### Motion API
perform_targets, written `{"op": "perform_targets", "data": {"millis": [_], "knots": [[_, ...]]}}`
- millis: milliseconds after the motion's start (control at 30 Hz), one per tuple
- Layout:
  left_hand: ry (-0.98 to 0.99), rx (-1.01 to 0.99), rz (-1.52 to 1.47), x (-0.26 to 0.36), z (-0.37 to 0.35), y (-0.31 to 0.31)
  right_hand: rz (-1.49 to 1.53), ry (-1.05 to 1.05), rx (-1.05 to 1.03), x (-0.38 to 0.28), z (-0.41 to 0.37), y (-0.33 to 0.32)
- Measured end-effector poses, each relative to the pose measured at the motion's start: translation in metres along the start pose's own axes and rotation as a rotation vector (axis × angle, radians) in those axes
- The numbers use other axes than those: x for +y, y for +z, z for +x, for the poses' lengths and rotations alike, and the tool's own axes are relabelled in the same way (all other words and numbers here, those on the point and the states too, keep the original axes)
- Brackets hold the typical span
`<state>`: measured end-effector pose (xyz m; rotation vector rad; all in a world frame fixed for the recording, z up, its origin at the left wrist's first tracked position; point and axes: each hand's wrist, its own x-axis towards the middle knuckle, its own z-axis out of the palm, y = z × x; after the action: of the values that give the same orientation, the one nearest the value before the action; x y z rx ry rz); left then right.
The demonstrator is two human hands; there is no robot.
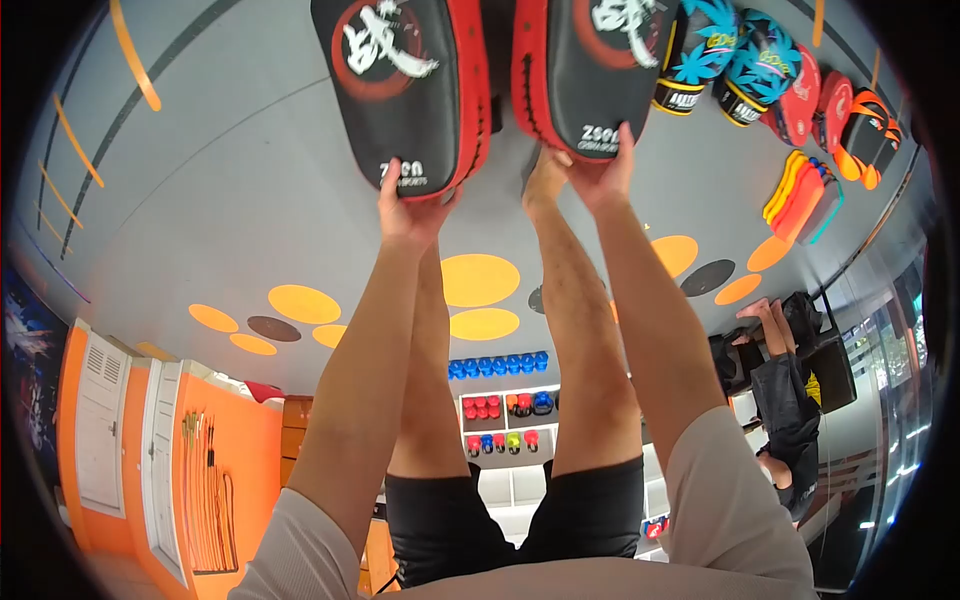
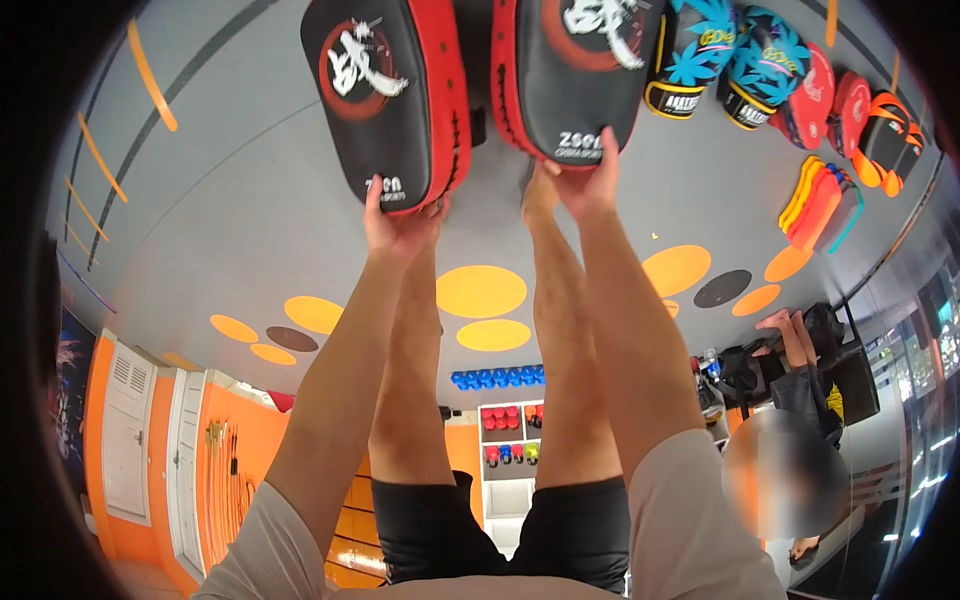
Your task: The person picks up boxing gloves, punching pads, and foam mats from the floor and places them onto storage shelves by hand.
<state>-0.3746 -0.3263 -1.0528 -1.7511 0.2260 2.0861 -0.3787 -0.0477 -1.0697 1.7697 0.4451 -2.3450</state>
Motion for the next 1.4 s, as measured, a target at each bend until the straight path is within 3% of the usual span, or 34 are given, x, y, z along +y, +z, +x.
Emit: {"op": "perform_targets", "data": {"millis": [67,233,300,333,400,433,467,500,533,633,700,733,800,833,867,933,1033,1133,1233,1300,1400], "knots": [[0.041,-0.046,0.051,0.012,-0.036,-0.001,-0.019,0.000,0.007,0.009,-0.025,0.002],[0.210,0.094,0.394,0.044,-0.180,-0.024,-0.072,-0.013,0.129,0.004,-0.152,0.019],[0.258,0.071,0.434,0.057,-0.261,-0.034,-0.185,-0.001,-0.023,-0.010,-0.209,-0.005],[0.357,0.087,0.505,0.055,-0.311,-0.024,-0.243,-0.094,-0.028,-0.020,-0.243,-0.010],[0.351,0.125,0.414,0.071,-0.387,-0.041,-0.329,-0.285,0.021,-0.040,-0.338,-0.006],[0.333,0.059,0.437,0.072,-0.425,-0.033,-0.413,-0.269,0.028,-0.053,-0.383,-0.026],[0.419,0.030,0.471,0.078,-0.439,-0.039,-0.436,-0.460,0.082,-0.058,-0.426,-0.018],[0.391,0.006,0.482,0.080,-0.460,-0.028,-0.432,-0.515,0.098,-0.066,-0.468,-0.014],[0.399,-0.024,0.499,0.085,-0.475,-0.021,-0.388,-0.543,0.040,-0.074,-0.495,-0.033],[0.413,-0.204,0.709,0.104,-0.511,0.016,-0.323,-0.498,0.221,-0.087,-0.617,-0.012],[0.370,-0.302,0.758,0.134,-0.507,0.025,-0.264,-0.695,0.232,-0.059,-0.665,-0.013],[0.314,-0.253,0.858,0.133,-0.523,0.051,-0.235,-0.760,0.273,-0.046,-0.681,-0.002],[0.038,-0.416,0.946,0.166,-0.514,0.076,-0.138,-0.821,0.409,0.016,-0.691,-0.005],[0.090,-0.306,1.342,0.173,-0.536,0.089,-0.023,-0.865,0.423,0.048,-0.687,0.000],[-0.100,-0.269,1.121,0.224,-0.455,0.086,0.130,-0.857,0.435,0.081,-0.701,0.018],[-0.145,-0.343,1.327,0.231,-0.458,0.162,0.375,-0.846,0.444,0.132,-0.700,0.052],[-0.118,-0.519,1.546,0.191,-0.573,0.222,0.704,-0.892,0.286,0.214,-0.700,0.068],[-0.244,-0.697,1.573,0.225,-0.457,0.250,1.025,-1.043,0.166,0.317,-0.615,0.087],[-0.419,-0.726,1.592,0.156,-0.506,0.312,1.252,-1.058,0.088,0.312,-0.686,0.102],[-0.456,-0.816,1.696,0.086,-0.584,0.312,1.344,-1.042,0.126,0.305,-0.745,0.077],[-0.537,-0.938,1.735,0.037,-0.586,0.298,1.485,-1.195,0.150,0.332,-0.748,0.047]]}}
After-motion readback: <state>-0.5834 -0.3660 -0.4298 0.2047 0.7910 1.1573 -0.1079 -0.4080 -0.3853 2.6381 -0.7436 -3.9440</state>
